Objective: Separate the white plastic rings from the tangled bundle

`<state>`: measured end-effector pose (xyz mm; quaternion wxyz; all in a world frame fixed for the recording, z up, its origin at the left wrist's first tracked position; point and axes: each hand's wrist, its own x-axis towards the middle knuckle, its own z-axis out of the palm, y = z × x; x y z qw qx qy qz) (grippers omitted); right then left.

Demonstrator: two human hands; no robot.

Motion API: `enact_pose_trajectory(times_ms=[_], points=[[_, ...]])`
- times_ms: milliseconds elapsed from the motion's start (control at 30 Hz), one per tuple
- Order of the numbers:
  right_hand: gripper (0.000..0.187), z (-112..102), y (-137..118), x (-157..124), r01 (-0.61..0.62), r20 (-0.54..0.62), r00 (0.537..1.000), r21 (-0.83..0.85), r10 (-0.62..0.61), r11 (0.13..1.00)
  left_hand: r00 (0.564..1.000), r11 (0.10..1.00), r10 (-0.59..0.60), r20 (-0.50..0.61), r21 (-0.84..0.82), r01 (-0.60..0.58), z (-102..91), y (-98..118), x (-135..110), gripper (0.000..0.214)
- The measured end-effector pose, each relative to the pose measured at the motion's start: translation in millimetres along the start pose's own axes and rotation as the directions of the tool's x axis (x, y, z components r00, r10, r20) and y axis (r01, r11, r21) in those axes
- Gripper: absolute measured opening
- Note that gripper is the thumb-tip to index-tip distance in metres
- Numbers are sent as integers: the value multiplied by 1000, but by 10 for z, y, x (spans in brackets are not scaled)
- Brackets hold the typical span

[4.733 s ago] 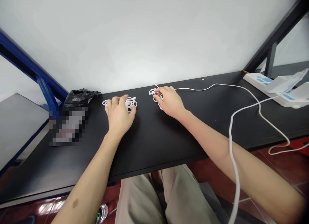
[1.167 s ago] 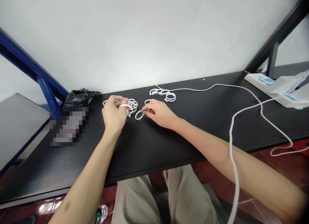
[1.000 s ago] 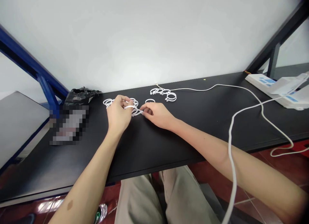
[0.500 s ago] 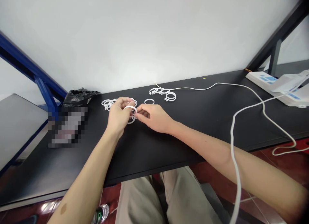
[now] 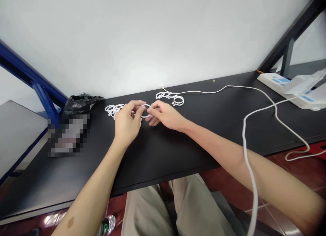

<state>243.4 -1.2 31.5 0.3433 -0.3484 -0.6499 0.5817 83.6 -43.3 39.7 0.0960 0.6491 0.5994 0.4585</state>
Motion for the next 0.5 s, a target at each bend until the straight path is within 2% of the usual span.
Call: enact_pose_trajectory(times_ms=[100, 200, 500], points=[[10, -61, -48, 16, -55, 30, 998, 218, 50, 974, 997, 984, -74, -37, -163, 67, -8, -50, 35, 22], [10, -129, -59, 32, -61, 18, 998, 343, 58, 938, 996, 967, -84, -44, -247, 70, -11, -81, 54, 20], [12, -239, -14, 47, 13, -82, 997, 277, 10, 961, 999, 996, -15, 44, -91, 19, -4, 53, 14, 10]])
